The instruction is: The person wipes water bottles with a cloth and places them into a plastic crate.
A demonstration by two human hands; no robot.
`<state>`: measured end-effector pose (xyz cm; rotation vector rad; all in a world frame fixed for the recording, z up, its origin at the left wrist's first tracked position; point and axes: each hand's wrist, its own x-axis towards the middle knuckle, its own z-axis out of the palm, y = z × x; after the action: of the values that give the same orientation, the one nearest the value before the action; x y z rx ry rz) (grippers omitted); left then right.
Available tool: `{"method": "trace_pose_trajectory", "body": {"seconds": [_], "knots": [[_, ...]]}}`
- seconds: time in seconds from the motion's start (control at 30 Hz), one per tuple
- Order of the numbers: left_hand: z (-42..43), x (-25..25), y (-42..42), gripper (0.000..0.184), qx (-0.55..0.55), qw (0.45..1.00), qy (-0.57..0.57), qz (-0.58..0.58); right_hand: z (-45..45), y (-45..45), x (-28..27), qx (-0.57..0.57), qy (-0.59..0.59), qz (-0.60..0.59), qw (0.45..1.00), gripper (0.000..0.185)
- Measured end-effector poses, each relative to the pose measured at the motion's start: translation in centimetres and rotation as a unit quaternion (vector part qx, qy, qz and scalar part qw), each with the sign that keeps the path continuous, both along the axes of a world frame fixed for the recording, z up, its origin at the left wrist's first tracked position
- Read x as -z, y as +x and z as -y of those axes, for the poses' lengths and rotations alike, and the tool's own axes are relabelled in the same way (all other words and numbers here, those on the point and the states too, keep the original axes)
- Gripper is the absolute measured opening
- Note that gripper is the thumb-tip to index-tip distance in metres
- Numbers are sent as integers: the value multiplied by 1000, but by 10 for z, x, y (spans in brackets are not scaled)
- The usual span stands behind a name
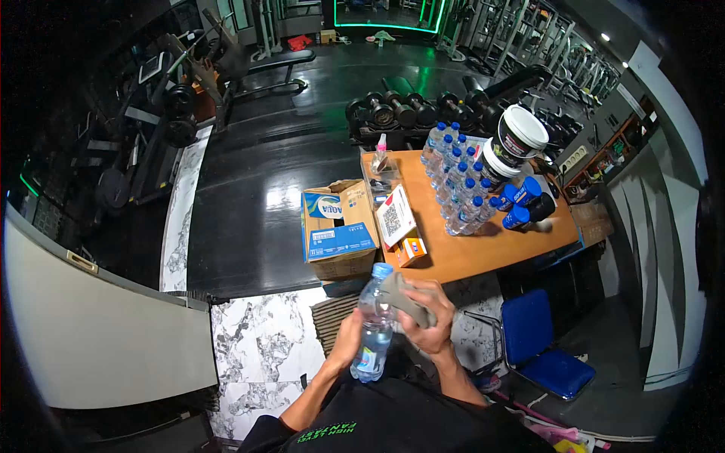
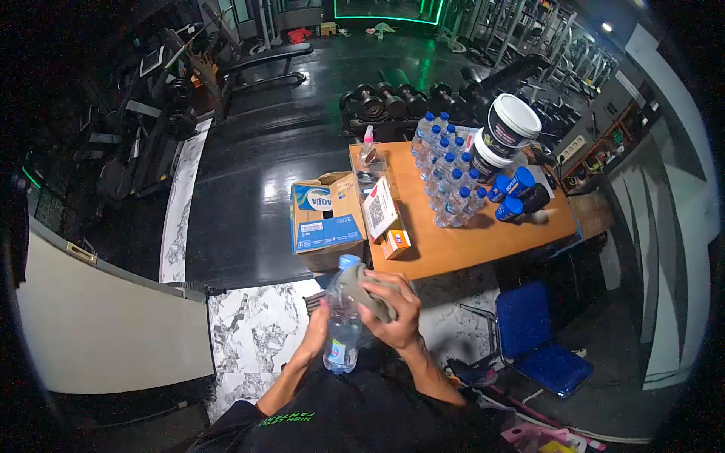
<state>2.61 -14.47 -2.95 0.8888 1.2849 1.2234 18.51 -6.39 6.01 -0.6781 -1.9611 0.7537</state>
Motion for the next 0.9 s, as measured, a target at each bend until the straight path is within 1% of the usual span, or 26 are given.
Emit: {"method": "trace_pose_trajectory", "body": {"seconds": [0.03,0.07,0.1,0.13,0.17,0.2,0.23,0.3,0.33,0.37,0.43,0.47,0.5,0.57,0.6,0.63,0.7,0.73,0.77,0.8,0.83,0.87,0.9], "knots": [[-2,-3,3,54,10,997,19,-80,-2,-8,-5,51,8,35,998,42],[-5,-19,8,45,-10,999,-8,-52,-2,-14,-12,54,57,92,993,50],[-6,-12,6,45,-17,998,-8,-54,-1,-17,-11,47,57,90,993,50],[-10,0,4,46,-29,995,21,-98,0,-18,-10,53,86,109,989,53],[-18,-6,4,46,-39,988,52,-141,-2,-17,-10,61,116,128,983,56],[-20,-22,4,49,-36,988,58,-135,-7,-13,-9,51,116,122,984,55],[-25,-21,3,49,-40,988,59,-137,-13,-8,-6,47,118,120,985,55],[-33,-16,0,53,-20,998,26,-57,-24,2,2,-6,138,100,985,50],[-38,-17,-1,61,-23,999,-38,20,-27,5,7,-35,136,105,985,48],[-44,-20,1,61,-27,999,-34,18,-30,8,12,-38,140,102,984,48],[-55,-27,7,67,-86,973,-72,199,-38,11,23,-127,102,64,985,44],[-60,-24,7,72,-69,989,-28,129,-49,16,27,-151,72,30,985,38],[-62,-23,9,72,-73,989,-26,129,-58,20,28,-155,74,29,985,38],[-68,-24,13,72,-54,993,-25,97,-77,27,28,-169,37,-110,979,39],[-72,-23,15,72,-48,990,-38,127,-87,22,31,-96,110,-146,978,43],[-75,-20,19,72,-48,990,-38,127,-87,21,19,-26,70,-139,988,41],[-83,-11,25,72,-15,999,3,36,-96,8,5,19,56,-40,997,40],[-86,-28,31,72,-24,996,-9,90,-97,6,-1,20,56,-40,997,40],[-87,-27,32,72,-23,996,-10,89,-96,5,-6,1,79,22,997,42],[-90,-27,32,72,-37,992,-22,118,-99,4,-9,-17,103,84,991,44],[-94,-27,31,72,-50,987,-33,147,-101,6,-6,-14,105,83,991,44],[-96,-29,31,72,-48,987,-33,147,-99,9,2,-37,112,88,989,45],[-97,-32,29,73,-58,978,-51,196,-97,11,10,-61,118,92,987,46]]}}
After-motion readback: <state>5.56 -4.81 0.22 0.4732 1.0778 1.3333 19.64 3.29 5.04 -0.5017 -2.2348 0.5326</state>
